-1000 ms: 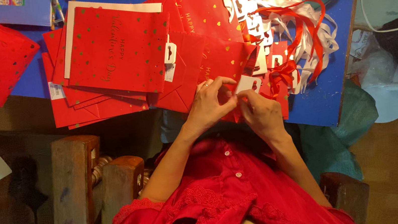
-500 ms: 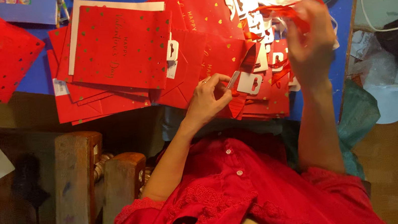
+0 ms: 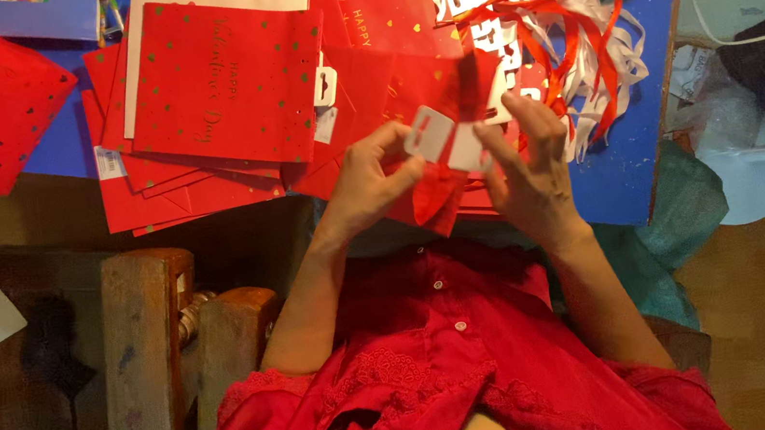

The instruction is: The person ties red and white ribbons onto red Valentine's Day gift bags. They thread the ribbon through the bag's handle, pull it taut, and tie a knot or bow, repeating the process for multiple bags.

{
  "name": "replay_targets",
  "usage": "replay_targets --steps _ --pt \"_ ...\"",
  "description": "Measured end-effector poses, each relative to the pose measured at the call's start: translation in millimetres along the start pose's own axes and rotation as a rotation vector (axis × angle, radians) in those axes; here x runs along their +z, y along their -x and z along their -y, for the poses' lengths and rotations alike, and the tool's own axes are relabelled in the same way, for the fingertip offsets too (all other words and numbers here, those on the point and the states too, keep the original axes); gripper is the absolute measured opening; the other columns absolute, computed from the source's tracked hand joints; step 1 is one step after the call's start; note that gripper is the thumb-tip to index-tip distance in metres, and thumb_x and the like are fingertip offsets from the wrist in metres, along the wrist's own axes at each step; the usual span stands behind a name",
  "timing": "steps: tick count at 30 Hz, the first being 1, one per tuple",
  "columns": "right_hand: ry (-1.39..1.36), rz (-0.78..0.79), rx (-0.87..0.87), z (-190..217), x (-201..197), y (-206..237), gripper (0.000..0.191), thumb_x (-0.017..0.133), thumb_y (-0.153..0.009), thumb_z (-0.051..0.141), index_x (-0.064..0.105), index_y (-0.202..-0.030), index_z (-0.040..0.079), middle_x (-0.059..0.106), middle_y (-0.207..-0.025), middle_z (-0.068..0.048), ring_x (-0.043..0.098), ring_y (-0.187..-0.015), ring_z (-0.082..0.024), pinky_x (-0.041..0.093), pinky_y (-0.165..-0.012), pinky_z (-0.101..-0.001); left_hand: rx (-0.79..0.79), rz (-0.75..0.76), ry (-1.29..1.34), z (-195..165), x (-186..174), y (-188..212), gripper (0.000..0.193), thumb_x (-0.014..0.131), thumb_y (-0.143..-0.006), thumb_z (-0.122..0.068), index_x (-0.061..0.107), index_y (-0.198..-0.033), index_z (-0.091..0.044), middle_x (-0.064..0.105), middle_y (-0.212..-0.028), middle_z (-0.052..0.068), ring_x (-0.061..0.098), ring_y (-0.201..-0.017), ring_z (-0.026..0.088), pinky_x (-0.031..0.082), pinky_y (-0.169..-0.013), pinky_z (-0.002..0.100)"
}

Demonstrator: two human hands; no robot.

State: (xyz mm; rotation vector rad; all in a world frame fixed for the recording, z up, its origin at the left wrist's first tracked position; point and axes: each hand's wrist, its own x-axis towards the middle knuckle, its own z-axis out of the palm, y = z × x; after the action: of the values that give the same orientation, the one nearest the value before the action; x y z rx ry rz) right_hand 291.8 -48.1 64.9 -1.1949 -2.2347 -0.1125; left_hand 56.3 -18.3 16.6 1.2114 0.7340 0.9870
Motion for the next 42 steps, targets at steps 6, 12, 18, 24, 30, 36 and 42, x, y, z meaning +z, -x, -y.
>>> replay_targets --steps 6,12,18,24,30,36,42 --pt "-0.021 -0.06 -0.103 -3.0 -16.4 -7.3 0.027 0.092 -0.082 0.014 0.07 -0.096 0.012 0.067 -0.103 -0.004 0.065 -0.11 -0.025 0.042 -0.114 -0.0523 0.075 -0.001 -0.392 -75.5 22.4 18.6 0.029 0.074 -0.093 -0.015 0.069 -0.12 -0.006 0.075 -0.095 0.007 0.075 -0.091 0.016 0.057 -0.087 0.033" --pt "-0.198 -0.269 0.201 -23.7 -32.2 -0.5 0.023 0.08 -0.092 -0.001 0.058 -0.09 0.002 0.062 -0.095 -0.012 0.066 -0.085 -0.026 0.051 -0.077 -0.0317 0.687 -0.137 -0.667 -145.5 26.3 65.8 0.029 0.083 -0.088 -0.011 0.068 -0.112 -0.006 0.072 -0.105 0.009 0.069 -0.1 0.029 0.056 -0.1 0.043" --pt "-0.805 -0.252 0.685 -32.7 -7.3 29.9 0.013 0.075 -0.104 0.006 0.064 -0.097 0.003 0.056 -0.085 0.002 0.05 -0.078 -0.004 0.041 -0.069 -0.0228 0.699 -0.209 -0.627 -116.2 24.1 45.6 0.018 0.08 -0.09 -0.005 0.068 -0.102 -0.006 0.072 -0.101 0.007 0.069 -0.098 0.026 0.057 -0.087 0.036" --pt "-0.939 -0.01 0.889 -30.3 33.5 37.1 0.017 0.066 -0.106 0.006 0.061 -0.121 0.0 0.064 -0.099 0.0 0.056 -0.086 -0.007 0.046 -0.075 -0.0217 0.271 -0.137 -0.623 -26.8 31.6 -13.6 0.011 0.07 -0.098 -0.019 0.072 -0.103 -0.009 0.074 -0.099 0.006 0.07 -0.095 0.025 0.054 -0.086 0.036" --pt "-0.829 -0.067 0.719 -16.9 38.3 39.2 0.043 0.054 -0.111 0.017 0.046 -0.15 0.0 0.055 -0.138 -0.008 0.052 -0.118 -0.011 0.043 -0.105 -0.0266 0.201 -0.134 -0.674 19.9 34.9 -24.4 0.02 0.07 -0.095 -0.027 0.073 -0.105 -0.009 0.075 -0.097 0.006 0.069 -0.09 0.027 0.053 -0.081 0.04" --pt "-0.926 0.006 0.648 -12.3 45.2 44.7 0.04 0.05 -0.113 0.029 0.058 -0.14 0.0 0.06 -0.131 -0.006 0.054 -0.109 -0.01 0.045 -0.097 -0.0251 0.096 -0.072 -0.551 23.5 33.8 -37.9 0.029 0.077 -0.092 -0.033 0.07 -0.096 -0.006 0.071 -0.085 0.007 0.069 -0.079 0.017 0.053 -0.073 0.033" --pt "-1.171 -0.018 0.861 -25.3 47.9 42.4 0.034 0.049 -0.107 0.021 0.059 -0.133 0.001 0.06 -0.137 -0.005 0.065 -0.098 -0.009 0.056 -0.078 -0.023 -0.111 0.079 -0.11 34.3 23.0 -29.1 0.02 0.074 -0.096 -0.022 0.065 -0.09 -0.006 0.061 -0.082 -0.007 0.054 -0.08 -0.001 0.049 -0.071 0.021"
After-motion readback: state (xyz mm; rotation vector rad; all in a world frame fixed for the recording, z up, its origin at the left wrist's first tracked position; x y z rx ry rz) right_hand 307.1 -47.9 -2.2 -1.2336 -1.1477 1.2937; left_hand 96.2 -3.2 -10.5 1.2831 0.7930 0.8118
